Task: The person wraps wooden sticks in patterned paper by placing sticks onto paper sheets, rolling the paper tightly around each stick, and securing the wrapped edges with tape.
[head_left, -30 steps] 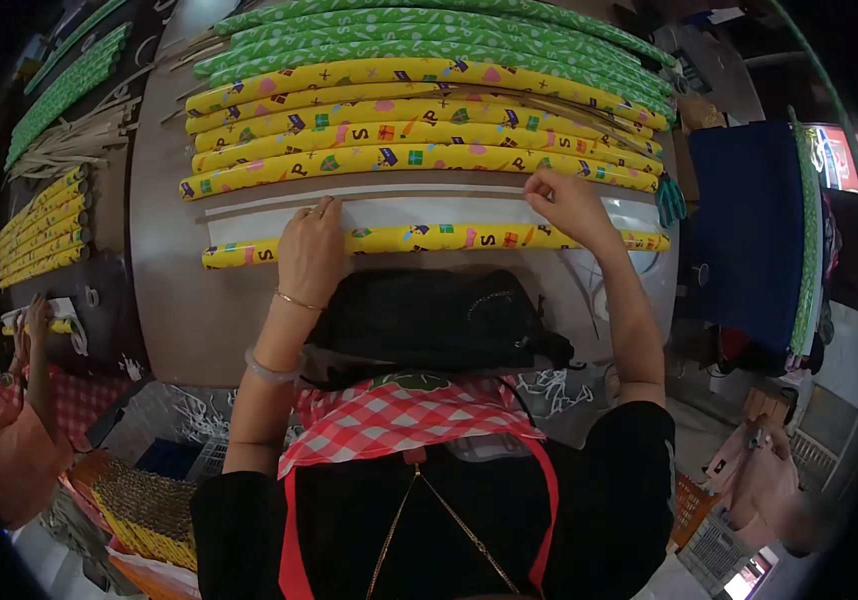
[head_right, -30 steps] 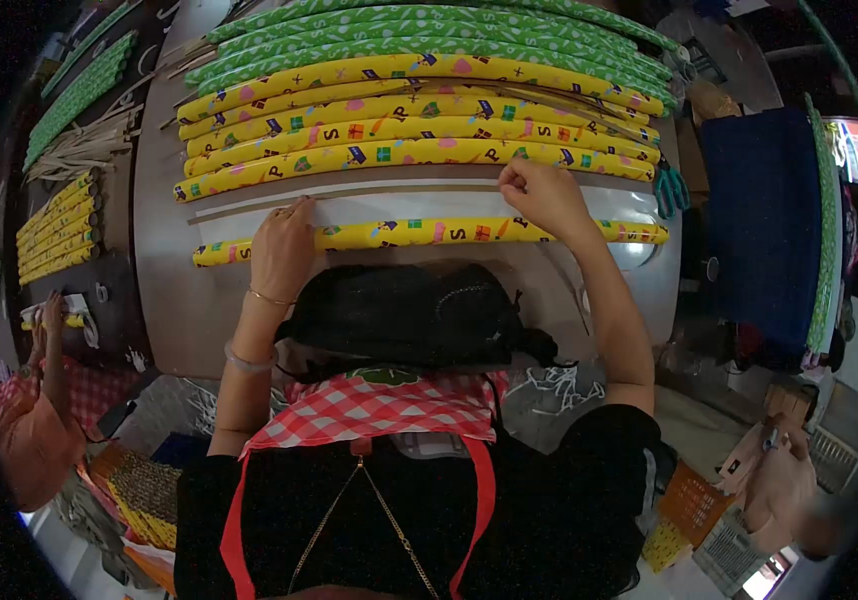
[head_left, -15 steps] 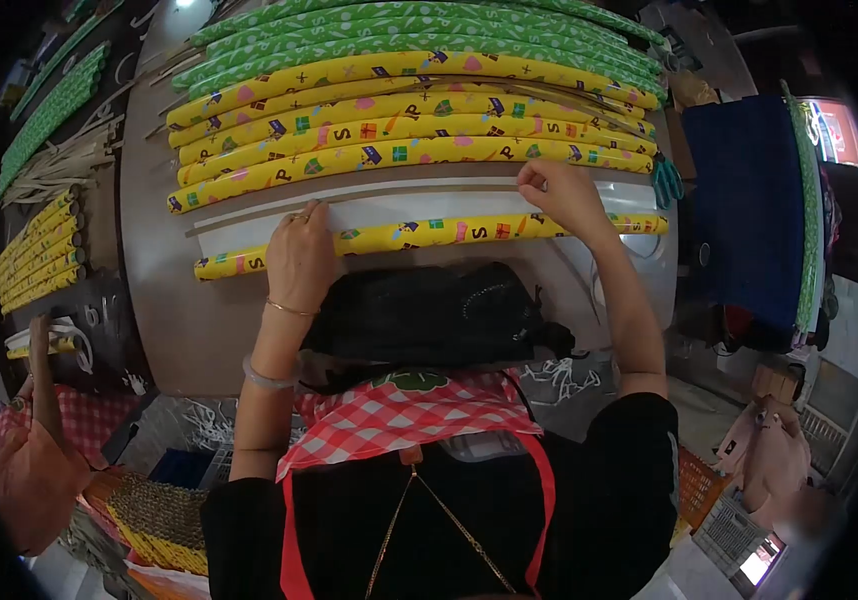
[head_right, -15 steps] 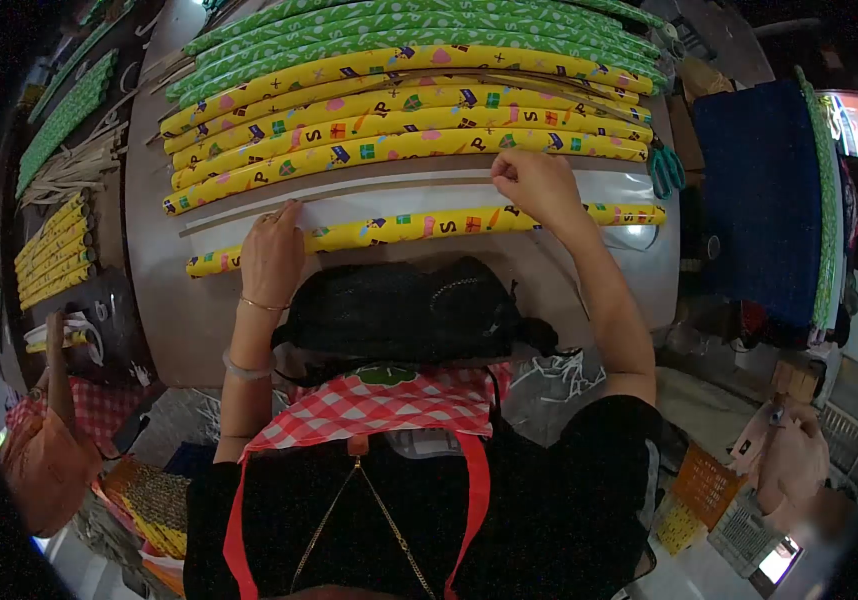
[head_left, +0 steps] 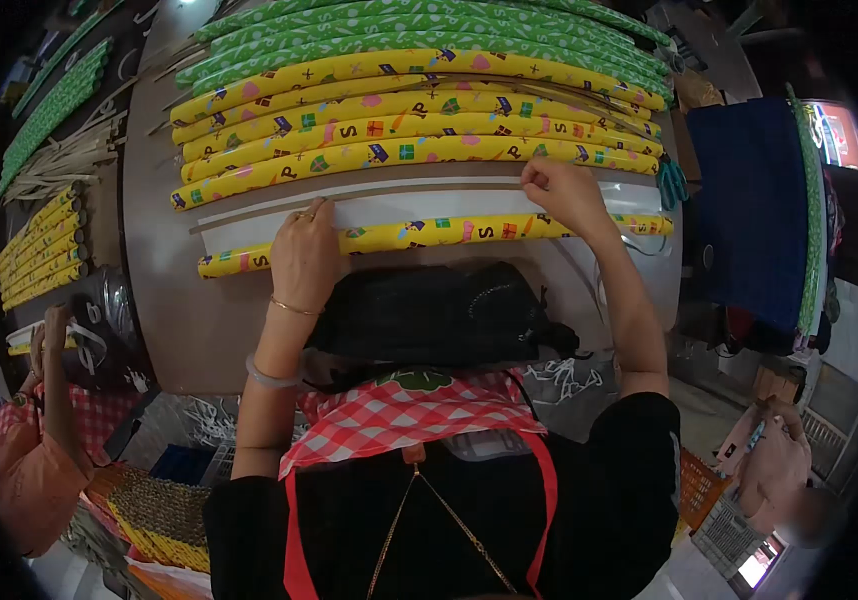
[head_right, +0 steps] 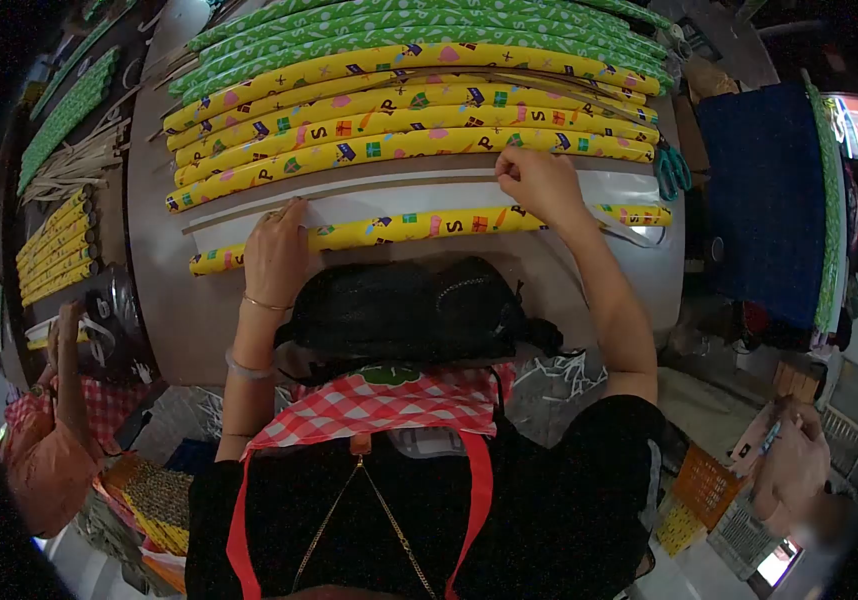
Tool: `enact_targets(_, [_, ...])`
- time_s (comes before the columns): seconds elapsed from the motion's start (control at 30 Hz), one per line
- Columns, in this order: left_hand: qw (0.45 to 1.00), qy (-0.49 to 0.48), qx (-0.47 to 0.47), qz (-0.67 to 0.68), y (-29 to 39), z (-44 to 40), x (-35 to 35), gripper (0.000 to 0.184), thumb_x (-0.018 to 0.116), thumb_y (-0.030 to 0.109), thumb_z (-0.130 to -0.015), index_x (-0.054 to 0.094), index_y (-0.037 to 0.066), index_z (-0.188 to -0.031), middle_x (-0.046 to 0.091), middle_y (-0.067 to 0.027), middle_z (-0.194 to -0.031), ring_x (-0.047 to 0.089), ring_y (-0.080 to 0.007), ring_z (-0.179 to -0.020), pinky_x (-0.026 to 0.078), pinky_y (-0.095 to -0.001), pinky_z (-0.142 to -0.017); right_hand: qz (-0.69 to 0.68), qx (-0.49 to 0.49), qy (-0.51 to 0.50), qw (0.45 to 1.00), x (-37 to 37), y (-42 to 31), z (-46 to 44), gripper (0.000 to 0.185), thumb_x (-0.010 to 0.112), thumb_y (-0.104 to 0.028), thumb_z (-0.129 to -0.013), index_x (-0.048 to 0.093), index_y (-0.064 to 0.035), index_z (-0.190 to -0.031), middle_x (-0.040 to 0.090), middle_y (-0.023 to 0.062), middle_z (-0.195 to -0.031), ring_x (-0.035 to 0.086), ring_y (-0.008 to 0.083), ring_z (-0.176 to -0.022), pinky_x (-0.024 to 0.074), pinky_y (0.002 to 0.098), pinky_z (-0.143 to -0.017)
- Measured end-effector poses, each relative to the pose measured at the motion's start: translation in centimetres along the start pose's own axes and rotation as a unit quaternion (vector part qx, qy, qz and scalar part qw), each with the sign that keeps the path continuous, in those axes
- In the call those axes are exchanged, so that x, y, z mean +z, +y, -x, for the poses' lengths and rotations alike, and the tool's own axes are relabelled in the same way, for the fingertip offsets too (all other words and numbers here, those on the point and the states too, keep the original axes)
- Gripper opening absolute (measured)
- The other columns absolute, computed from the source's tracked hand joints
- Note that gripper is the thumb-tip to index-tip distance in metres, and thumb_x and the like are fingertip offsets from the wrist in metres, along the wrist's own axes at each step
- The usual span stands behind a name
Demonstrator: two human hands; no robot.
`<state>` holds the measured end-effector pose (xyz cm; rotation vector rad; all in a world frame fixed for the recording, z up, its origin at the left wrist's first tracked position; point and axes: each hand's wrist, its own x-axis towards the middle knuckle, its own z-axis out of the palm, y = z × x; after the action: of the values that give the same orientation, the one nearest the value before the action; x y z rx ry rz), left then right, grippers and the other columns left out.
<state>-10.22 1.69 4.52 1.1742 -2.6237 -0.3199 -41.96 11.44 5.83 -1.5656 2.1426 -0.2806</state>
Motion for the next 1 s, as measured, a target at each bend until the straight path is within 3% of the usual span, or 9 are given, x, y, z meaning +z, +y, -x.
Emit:
enact_targets(0.4, [1.0,-0.017,0.009,-0.016,0.0,-0.1,-0.1,0.025,0.055,0.0,-0.072,0.057,-0.004,-0.096,0.062,-0.0204,-0.101,0.06,-0.0322,-0.088,0.048,-0.0356,-0.079,-0.002,0.028,-0.014,0.999,0.0,-0.1,-0.2,0.012,0.06,-0.019,-0.074,0.061,-0.0102,-0.082,0.064,0.0045,-0.074,0.062,0.0216,-0.072,0.0452,0.034,-0.065])
enact_targets(0.6, [1.0,-0.011,0.027,0.0,1.5,0.0,-0.4,0.038,0.049,0.021,-0.079,0.054,-0.006,-0.105,0.056,-0.0227,-0.098,0.053,-0.0349,-0.087,0.043,-0.0415,-0.079,0.006,0.04,-0.016,0.999,0.1,-0.2,-0.2,0.014,0.062,-0.019,-0.074,0.06,-0.0091,-0.084,0.063,0.0054,-0.074,0.061,0.0216,-0.071,0.0461,0.0322,-0.064])
enact_targets(0.73, [0.999,0.019,0.035,-0.026,1.9,0.3,0.5,0.038,0.048,0.022,-0.082,0.054,-0.006,-0.106,0.055,-0.0228,-0.094,0.051,-0.0342,-0.087,0.04,-0.0414,-0.081,-0.038,0.045,0.045,0.997,0.6,-0.3,0.1,0.013,0.062,-0.019,-0.072,0.053,-0.0115,-0.078,0.061,0.0021,-0.068,0.061,0.0226,-0.07,0.0397,0.0369,-0.069])
enact_targets(0.87, [0.998,-0.009,0.048,-0.05,1.6,0.1,0.0,0.035,0.044,0.023,-0.087,0.056,-0.001,-0.109,0.055,-0.0199,-0.094,0.052,-0.0343,-0.085,0.043,-0.0416,-0.075,0.039,0.042,0.059,0.997,0.7,-0.2,0.2,0.013,0.063,-0.018,-0.072,0.052,-0.0105,-0.075,0.061,0.0028,-0.068,0.06,0.0246,-0.068,0.0367,0.039,-0.065])
enact_targets(0.93, [0.997,-0.011,0.061,-0.05,1.4,-0.1,0.0,0.034,0.043,0.023,-0.088,0.057,0.0,-0.109,0.056,-0.0208,-0.093,0.052,-0.0347,-0.083,0.043,-0.0419,-0.075,0.027,0.064,0.056,0.996,0.8,-0.1,0.3,0.013,0.062,-0.016,-0.072,0.052,-0.0101,-0.074,0.06,0.003,-0.07,0.058,0.0246,-0.072,0.0357,0.0397,-0.068])
enact_targets(1.0, [0.996,-0.003,0.075,-0.049,1.2,-0.1,0.1,0.035,0.042,0.023,-0.087,0.057,-0.002,-0.106,0.057,-0.0203,-0.092,0.052,-0.0337,-0.083,0.042,-0.0421,-0.075,0.123,0.028,0.119,0.985,1.1,0.2,0.8,0.012,0.062,-0.019,-0.07,0.054,-0.0115,-0.075,0.057,0.0032,-0.071,0.056,0.0242,-0.077,0.0382,0.0402,-0.074])
